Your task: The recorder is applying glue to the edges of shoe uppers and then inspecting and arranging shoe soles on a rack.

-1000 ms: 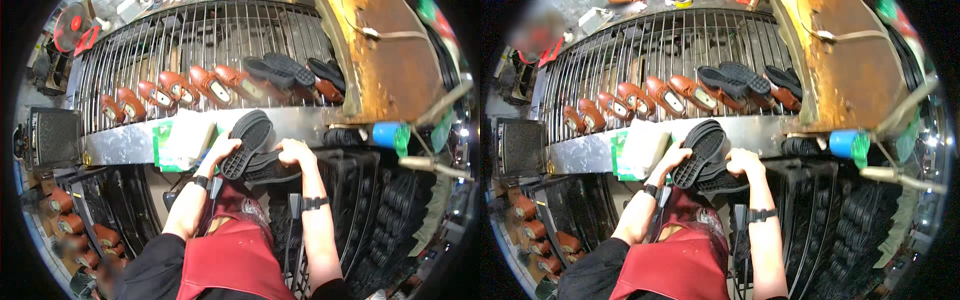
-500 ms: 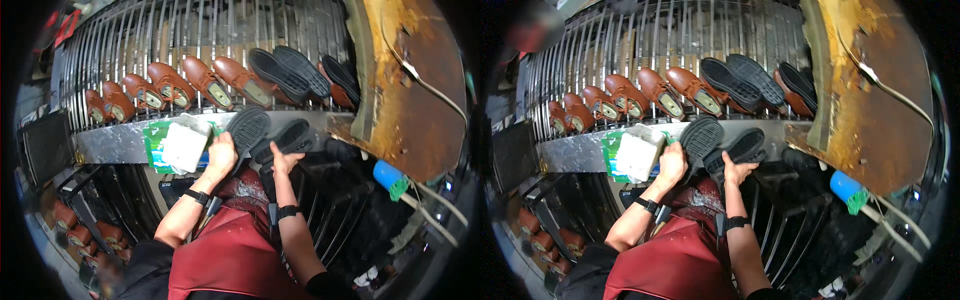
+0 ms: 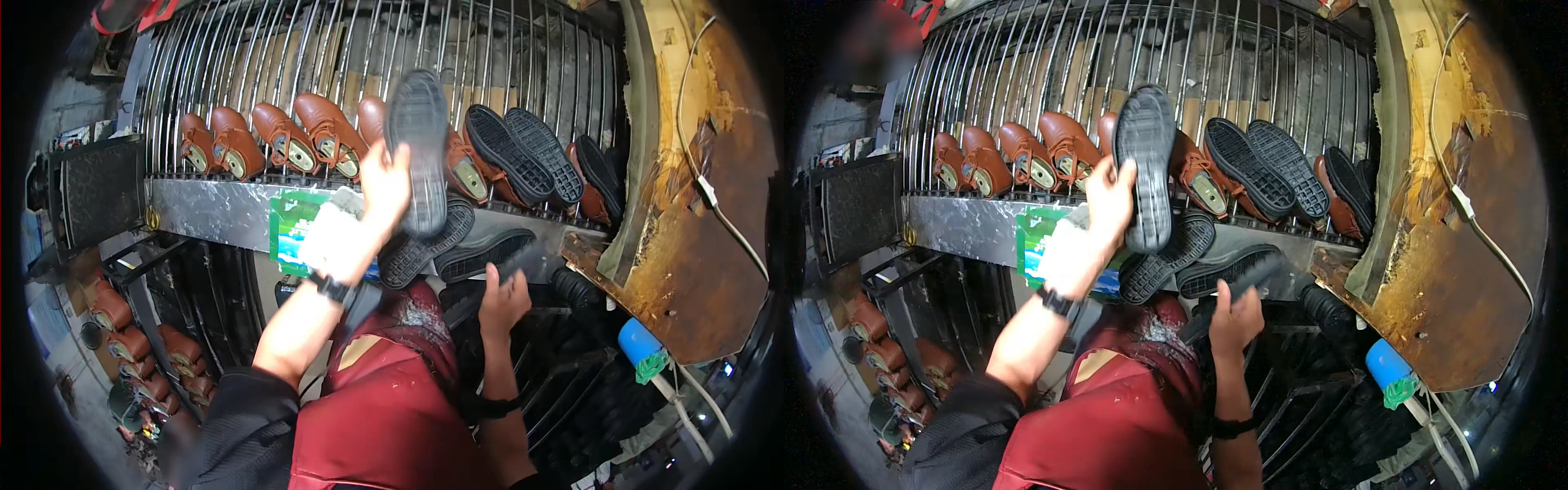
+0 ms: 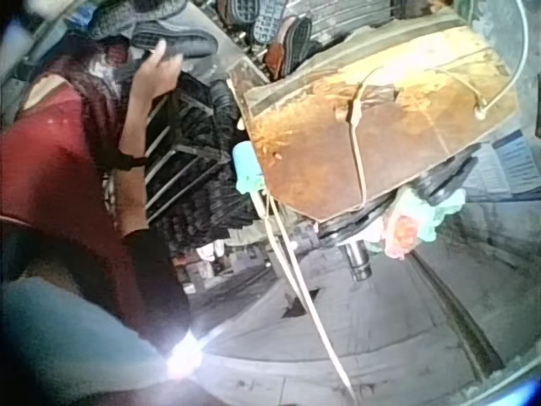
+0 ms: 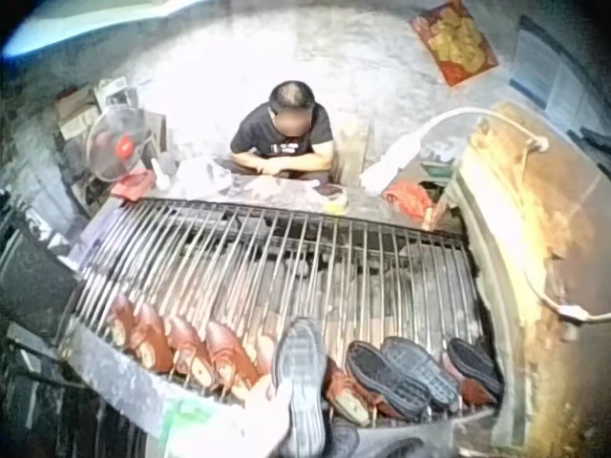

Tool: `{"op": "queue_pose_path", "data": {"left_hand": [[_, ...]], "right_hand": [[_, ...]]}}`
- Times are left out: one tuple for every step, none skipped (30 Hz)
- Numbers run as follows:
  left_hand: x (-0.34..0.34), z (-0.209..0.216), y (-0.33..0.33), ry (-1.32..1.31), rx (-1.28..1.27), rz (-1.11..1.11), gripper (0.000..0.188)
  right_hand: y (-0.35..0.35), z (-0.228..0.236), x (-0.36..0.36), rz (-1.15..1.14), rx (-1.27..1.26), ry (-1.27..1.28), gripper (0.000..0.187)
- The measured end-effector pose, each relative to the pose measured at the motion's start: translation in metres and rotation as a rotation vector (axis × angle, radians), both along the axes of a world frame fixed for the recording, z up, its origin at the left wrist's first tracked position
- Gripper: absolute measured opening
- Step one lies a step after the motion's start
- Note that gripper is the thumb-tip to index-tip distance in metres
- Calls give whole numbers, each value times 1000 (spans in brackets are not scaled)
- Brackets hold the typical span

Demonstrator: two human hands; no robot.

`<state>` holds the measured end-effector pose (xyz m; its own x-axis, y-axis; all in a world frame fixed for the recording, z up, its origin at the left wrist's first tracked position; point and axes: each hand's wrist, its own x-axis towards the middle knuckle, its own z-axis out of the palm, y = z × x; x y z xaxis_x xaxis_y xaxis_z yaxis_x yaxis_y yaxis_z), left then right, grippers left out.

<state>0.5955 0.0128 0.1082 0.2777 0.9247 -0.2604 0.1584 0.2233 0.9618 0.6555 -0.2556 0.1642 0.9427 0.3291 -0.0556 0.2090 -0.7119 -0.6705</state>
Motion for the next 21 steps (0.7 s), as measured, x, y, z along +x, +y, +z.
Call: {"op": "queue_pose_path", "data": {"left_hand": [[14,-4,20,37,-176,59,30],[16,-27,43,119,-172,94,30],[13,-49,60,200,-167,132,30],[23,-46,65,424,-256,128,38],[16,-66,70,419,-243,128,38],[-6,-101,79,538,-263,190,38],[-16,-121,90,647,-291,241,37],[7,-115,82,579,-353,194,40],[23,-104,71,518,-415,152,43],[18,-104,73,513,-433,114,45],[20,-100,70,508,-435,116,45],[23,-96,66,550,-400,108,44],[20,-94,66,595,-363,114,44],[16,-94,66,581,-344,100,46],[13,-95,69,575,-349,105,46],[2,-101,74,493,-403,107,48],[-2,-102,75,406,-455,96,50],[-6,-102,69,409,-480,89,52],[-5,-100,61,406,-480,78,52],[1,-98,55,406,-445,77,49],[6,-96,49,408,-408,77,47]], "right_hand": [[27,16,11,225,-28,-147,37],[58,15,21,316,43,-122,30],[93,11,32,407,116,-99,24],[122,8,51,526,13,-167,22],[154,6,62,657,-72,-227,21],[191,-3,61,750,-138,-206,21],[224,-18,63,832,-218,-193,21],[241,-37,81,819,-319,-214,22],[249,-54,95,808,-416,-226,25],[256,-68,93,811,-410,-227,25],[260,-78,95,872,-423,-165,26],[259,-87,98,929,-440,-103,28],[257,-81,94,922,-409,-50,33],[245,-85,98,941,-233,-56,37],[231,-88,105,954,-58,-60,41],[223,-73,98,912,-24,-113,43],[211,-58,94,858,3,-169,45],[196,-53,90,846,-77,-249,44],[182,-51,92,835,-255,-238,44],[171,-56,92,815,-292,-242,45],[161,-62,92,795,-327,-243,46]]}}
